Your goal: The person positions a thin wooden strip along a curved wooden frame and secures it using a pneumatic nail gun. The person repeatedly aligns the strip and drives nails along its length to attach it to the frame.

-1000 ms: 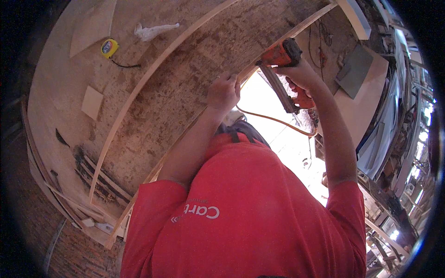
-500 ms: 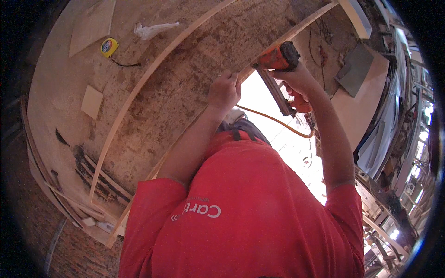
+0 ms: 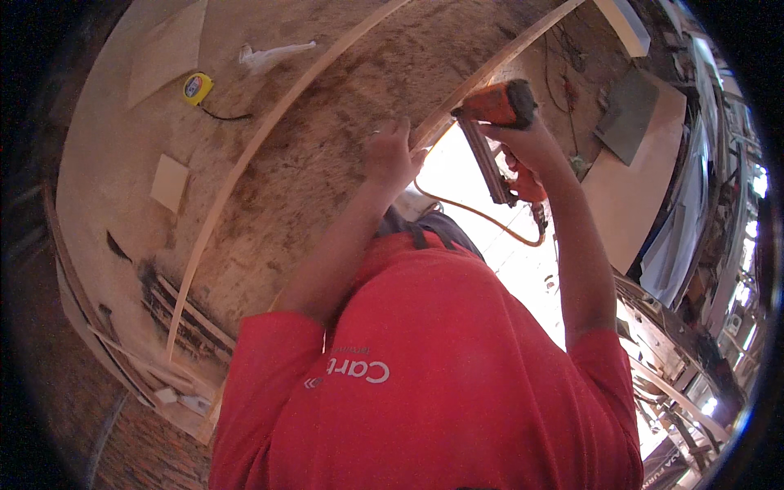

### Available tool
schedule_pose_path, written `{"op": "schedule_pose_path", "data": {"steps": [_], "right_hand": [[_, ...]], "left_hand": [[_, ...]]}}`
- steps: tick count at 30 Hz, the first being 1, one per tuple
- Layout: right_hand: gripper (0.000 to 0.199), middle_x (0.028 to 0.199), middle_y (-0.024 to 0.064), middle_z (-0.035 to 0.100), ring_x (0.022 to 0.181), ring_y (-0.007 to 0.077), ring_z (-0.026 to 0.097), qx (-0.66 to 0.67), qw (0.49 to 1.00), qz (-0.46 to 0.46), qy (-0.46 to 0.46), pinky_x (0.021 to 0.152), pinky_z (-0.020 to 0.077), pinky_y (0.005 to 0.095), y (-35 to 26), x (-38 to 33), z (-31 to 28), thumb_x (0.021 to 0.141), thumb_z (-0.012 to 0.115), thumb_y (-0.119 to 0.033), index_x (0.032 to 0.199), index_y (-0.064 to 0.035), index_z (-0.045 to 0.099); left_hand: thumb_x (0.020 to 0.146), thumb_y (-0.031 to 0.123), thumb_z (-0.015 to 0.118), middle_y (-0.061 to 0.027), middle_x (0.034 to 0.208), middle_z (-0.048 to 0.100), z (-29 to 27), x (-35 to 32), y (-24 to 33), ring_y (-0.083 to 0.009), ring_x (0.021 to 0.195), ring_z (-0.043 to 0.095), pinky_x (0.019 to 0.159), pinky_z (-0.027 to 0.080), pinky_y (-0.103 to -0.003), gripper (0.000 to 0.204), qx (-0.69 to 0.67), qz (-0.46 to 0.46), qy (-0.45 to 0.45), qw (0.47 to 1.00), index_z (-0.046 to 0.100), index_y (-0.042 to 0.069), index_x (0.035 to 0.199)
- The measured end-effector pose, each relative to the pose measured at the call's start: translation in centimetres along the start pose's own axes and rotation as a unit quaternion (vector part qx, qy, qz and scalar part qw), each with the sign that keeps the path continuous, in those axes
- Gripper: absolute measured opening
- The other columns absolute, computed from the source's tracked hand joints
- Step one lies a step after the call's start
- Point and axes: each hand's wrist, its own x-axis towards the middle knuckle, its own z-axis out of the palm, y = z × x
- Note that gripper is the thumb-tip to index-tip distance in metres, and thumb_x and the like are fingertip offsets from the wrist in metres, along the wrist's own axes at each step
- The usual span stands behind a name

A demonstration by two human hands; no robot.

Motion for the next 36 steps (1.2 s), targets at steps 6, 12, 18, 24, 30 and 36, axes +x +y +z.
{"op": "schedule_pose_path", "data": {"steps": [6,12,18,24,30,36], "right_hand": [[0.029,0.061,-0.0042,0.051,0.045,0.0071,0.046,0.085,0.996,0.013,0.013,0.041,0.0372,0.0262,3.4,-3.1,0.1,0.087,0.082,-0.023,0.103,-0.0071,0.063],[0.027,0.06,-0.0042,0.05,0.045,0.0076,0.046,0.087,0.995,0.028,-0.026,0.042,0.0369,0.0267,2.3,-3.3,2.3,0.088,0.082,-0.022,0.102,-0.0075,0.064],[0.029,0.061,-0.0045,0.051,0.046,0.0074,0.046,0.055,0.997,0.021,-0.045,0.042,0.0361,0.0269,0.6,-2.4,3.2,0.088,0.082,-0.022,0.106,-0.0071,0.065],[0.034,0.061,-0.0016,0.055,0.046,0.0101,0.051,0.021,0.998,0.004,-0.051,0.041,0.0395,0.0277,0.8,-1.4,3.6,0.08,0.086,-0.032,0.095,-0.0061,0.069],[0.031,0.063,-0.0044,0.053,0.047,0.0068,0.049,-0.002,0.999,0.026,-0.046,0.041,0.0383,0.0259,0.1,-1.7,3.8,0.087,0.083,-0.022,0.109,-0.0075,0.068],[0.037,0.06,-0.0038,0.053,0.047,0.0083,0.047,0.027,0.998,0.003,-0.064,0.042,0.0381,0.0264,-0.8,-2.4,4.1,0.081,0.087,-0.032,0.101,-0.0063,0.071]], "left_hand": [[0.078,0.033,0.083,-0.0231,0.112,0.069,-4.0,-5.4,-3.5,-0.0413,0.101,0.068,0.089,0.055,-0.05,0.054,-0.064,-0.033,-0.02,0.997,0.07,0.001,0.12],[0.083,0.029,0.078,-0.0231,0.105,0.073,-3.1,-6.8,-3.6,-0.0413,0.1,0.069,0.09,0.055,-0.05,0.046,-0.049,-0.061,-0.04,0.996,0.072,0.0,0.118],[0.082,0.026,0.077,-0.0155,0.097,0.067,-2.4,-6.0,-2.7,-0.0382,0.085,0.07,0.074,0.057,-0.05,0.032,-0.027,-0.038,0.006,0.999,0.074,0.006,0.107],[0.083,0.031,0.077,-0.0172,0.106,0.068,-3.1,-5.0,-0.6,-0.039,0.09,0.071,0.077,0.058,-0.051,0.037,0.002,-0.088,-0.05,0.995,0.074,0.008,0.112],[0.084,0.031,0.076,-0.0108,0.096,0.063,-1.3,-4.5,-0.8,-0.0328,0.083,0.07,0.071,0.059,-0.048,0.022,0.021,-0.047,0.013,0.999,0.072,0.01,0.091],[0.086,0.03,0.073,-0.0098,0.098,0.063,-0.8,-4.4,-1.2,-0.0327,0.082,0.07,0.07,0.059,-0.048,0.021,0.037,-0.024,0.034,0.998,0.072,0.009,0.09]]}}
